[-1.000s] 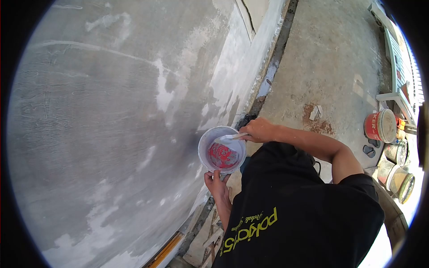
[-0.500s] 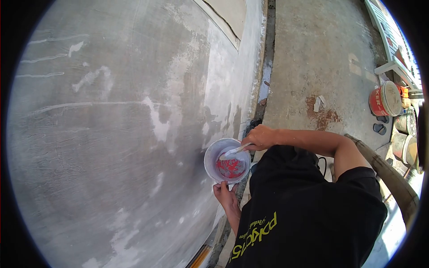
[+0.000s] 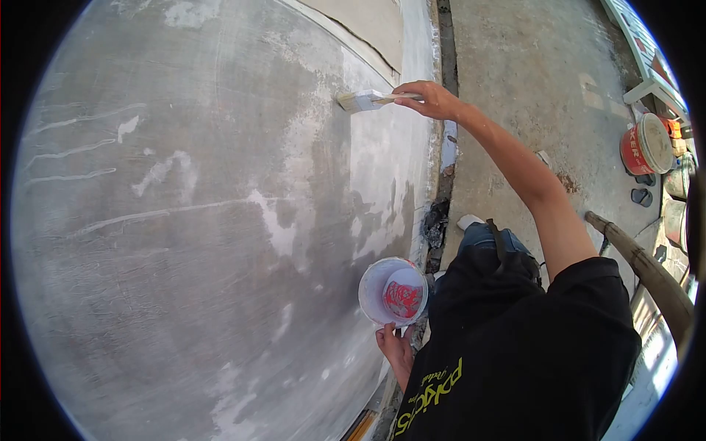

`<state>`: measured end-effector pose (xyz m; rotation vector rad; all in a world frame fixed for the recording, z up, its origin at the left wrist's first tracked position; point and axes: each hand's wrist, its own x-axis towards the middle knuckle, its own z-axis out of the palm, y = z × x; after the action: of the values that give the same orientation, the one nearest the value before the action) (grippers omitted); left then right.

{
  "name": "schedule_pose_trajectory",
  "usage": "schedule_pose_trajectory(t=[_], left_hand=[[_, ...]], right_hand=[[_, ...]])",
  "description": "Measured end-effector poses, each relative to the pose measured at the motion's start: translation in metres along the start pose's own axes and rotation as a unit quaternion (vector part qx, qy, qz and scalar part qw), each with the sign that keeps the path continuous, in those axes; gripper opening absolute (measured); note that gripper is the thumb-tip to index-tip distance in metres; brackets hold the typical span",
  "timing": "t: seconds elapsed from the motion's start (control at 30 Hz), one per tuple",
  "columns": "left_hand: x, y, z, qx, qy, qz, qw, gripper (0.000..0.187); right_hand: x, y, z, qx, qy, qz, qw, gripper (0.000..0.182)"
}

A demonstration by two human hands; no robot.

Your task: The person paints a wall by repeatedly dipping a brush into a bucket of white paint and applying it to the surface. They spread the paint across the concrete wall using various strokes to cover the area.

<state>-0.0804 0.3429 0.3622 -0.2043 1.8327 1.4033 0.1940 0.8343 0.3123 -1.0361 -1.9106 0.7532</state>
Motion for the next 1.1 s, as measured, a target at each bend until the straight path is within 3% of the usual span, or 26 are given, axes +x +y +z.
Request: schedule_pose_trajectory(t=[0.07,0.33,0.5,0.63,0.7,0.83,0.87,0.97,1.1], left_hand=[[0.001,0.000,-0.007,0.000,0.018,-0.008,1.000,0.021],[-0.001,0.000,-0.024,-0.024,0.038,-0.014,0.999,0.022],[0.001,0.000,-0.023,-0.029,0.039,-0.021,0.999,0.022],[0.003,-0.002,-0.021,-0.034,0.042,-0.025,0.998,0.023],[0.006,-0.001,-0.019,-0.032,0.039,-0.027,0.998,0.023],[0.007,0.004,-0.008,-0.020,0.036,-0.028,0.999,0.023],[0.005,0.006,-0.005,-0.018,0.029,-0.027,0.999,0.023],[0.002,0.010,-0.002,-0.020,0.030,-0.023,0.999,0.023],[0.000,0.006,-0.013,-0.029,0.036,-0.014,0.999,0.023]], right_hand=[[0.024,0.013,-0.010,-0.078,0.021,-0.035,0.996,0.036],[0.081,0.040,-0.050,-0.275,0.125,0.028,0.953,0.031],[0.068,0.017,-0.029,-0.234,0.132,0.029,0.963,0.026],[-0.001,-0.017,0.019,-0.141,0.119,0.003,0.983,0.025],[-0.047,-0.050,0.039,-0.110,0.045,0.030,0.992,0.025],[-0.109,-0.076,0.079,-0.092,-0.051,-0.070,0.992,0.024],[-0.113,-0.079,0.082,-0.102,-0.070,-0.107,0.987,0.023],[-0.088,-0.061,0.086,-0.110,-0.068,-0.077,0.989,0.022],[-0.034,-0.019,0.052,-0.177,-0.009,-0.086,0.980,0.022]])
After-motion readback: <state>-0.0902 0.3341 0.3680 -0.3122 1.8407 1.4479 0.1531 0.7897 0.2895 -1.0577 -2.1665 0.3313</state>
